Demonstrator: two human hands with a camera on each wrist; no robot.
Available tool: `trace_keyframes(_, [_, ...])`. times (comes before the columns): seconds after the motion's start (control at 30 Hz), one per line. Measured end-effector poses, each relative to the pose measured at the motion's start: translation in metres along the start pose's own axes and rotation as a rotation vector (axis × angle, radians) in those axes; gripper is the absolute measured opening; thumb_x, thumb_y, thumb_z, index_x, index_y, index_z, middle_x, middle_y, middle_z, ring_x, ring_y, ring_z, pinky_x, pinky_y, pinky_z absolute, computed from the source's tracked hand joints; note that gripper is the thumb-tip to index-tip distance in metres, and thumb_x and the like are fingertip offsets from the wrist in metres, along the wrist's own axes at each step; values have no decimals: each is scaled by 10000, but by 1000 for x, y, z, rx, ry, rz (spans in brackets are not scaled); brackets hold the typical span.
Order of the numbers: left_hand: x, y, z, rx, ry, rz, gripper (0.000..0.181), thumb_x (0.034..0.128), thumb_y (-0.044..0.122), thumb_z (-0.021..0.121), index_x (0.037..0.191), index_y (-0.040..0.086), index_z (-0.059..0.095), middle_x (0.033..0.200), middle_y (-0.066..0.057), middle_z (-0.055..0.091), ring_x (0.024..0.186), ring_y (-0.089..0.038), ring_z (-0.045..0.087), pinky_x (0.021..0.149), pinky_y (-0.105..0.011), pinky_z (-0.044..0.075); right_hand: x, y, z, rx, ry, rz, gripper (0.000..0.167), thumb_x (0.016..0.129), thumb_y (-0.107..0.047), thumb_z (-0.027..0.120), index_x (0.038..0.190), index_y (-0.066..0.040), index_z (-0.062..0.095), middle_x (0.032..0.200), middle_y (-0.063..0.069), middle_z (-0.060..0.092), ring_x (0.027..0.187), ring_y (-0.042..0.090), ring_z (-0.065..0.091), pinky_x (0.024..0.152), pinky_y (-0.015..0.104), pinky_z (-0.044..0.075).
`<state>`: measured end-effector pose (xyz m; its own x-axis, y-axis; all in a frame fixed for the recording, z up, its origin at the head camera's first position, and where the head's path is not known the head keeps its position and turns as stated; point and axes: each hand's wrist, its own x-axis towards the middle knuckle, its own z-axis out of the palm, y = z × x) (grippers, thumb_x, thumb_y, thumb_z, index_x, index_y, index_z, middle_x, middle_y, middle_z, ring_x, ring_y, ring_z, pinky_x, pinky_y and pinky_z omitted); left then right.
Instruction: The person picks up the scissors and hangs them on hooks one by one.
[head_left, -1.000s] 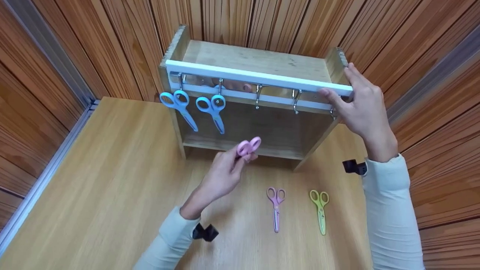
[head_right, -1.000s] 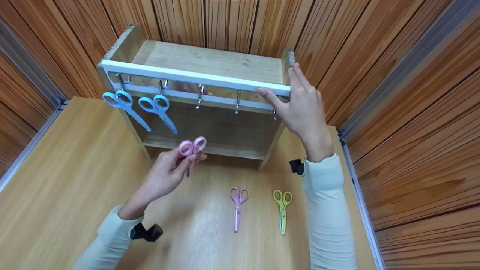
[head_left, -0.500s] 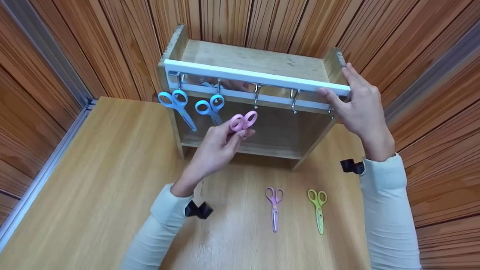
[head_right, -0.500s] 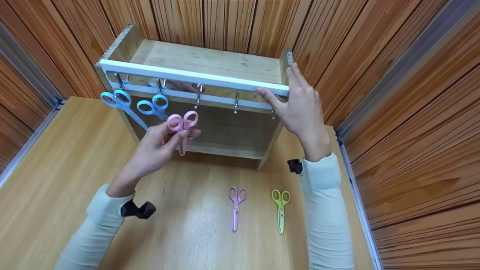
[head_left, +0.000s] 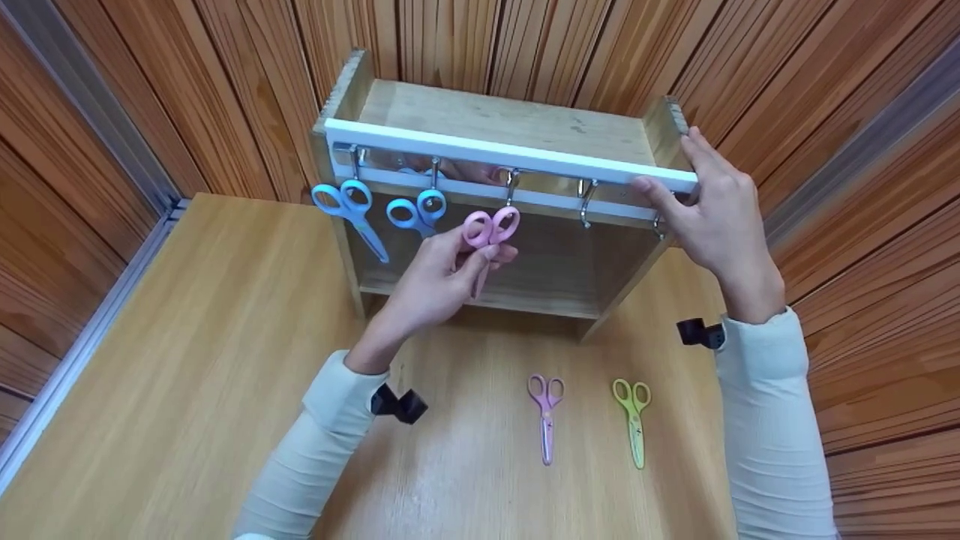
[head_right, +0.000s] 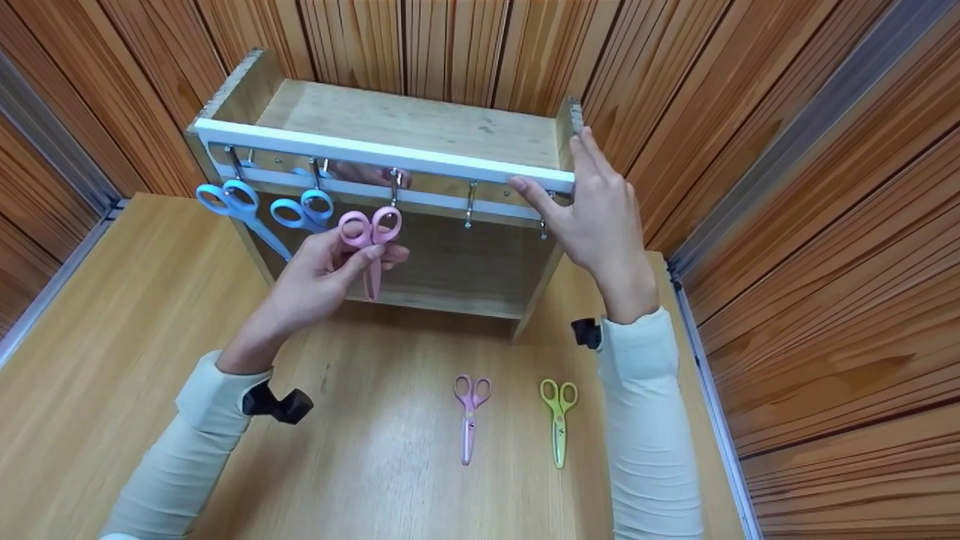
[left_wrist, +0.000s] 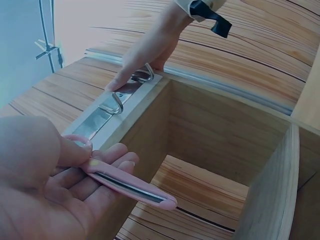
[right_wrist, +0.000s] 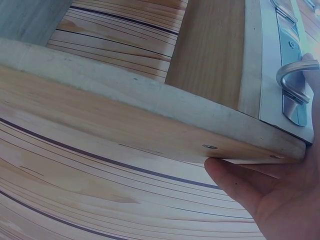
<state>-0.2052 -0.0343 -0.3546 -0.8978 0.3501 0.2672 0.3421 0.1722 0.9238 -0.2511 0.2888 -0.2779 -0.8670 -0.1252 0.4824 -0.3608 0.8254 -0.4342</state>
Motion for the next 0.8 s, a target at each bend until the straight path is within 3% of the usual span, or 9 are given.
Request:
trace_keyframes(0.1, [3,-1,0,-20,6,-29,321,1097,163,551,1390,58,627,1241,-92,779,1187,-191,751,949,-324,640,0,-1,-1,-4,-7,9,856,953,-620,678,1581,-81,462,1697,102,373,1537,412,422,1231,615,375])
trace_keyframes(0.23, [7,-2,0,-55,-12,-73,325,1098,165,548,1400,65,617,1257,-97,771,1241,-206,730,1081,-362,573,0,-1,-1,-8,-8,11,853,956,-622,672,1581,-80,464,1700,103,369,1535,416,423,1224,618,380])
trace_keyframes(0.6, [9,-6,1,-59,-30,-139,380,1105,189,539,1467,79,565,1358,-83,737,1316,-193,684,1140,-388,534,-2,0,0,-16,-5,10,861,954,-630,669,1577,-70,467,1699,108,370,1535,423,419,1228,616,373])
trace_keyframes(0.8, [6,-7,-1,-10,-15,-116,358,1103,218,548,1415,49,595,1328,-109,729,1212,-216,698,1013,-345,591,0,-1,-1,-10,5,2,864,956,-617,677,1569,-45,469,1684,126,391,1531,415,426,1233,607,369])
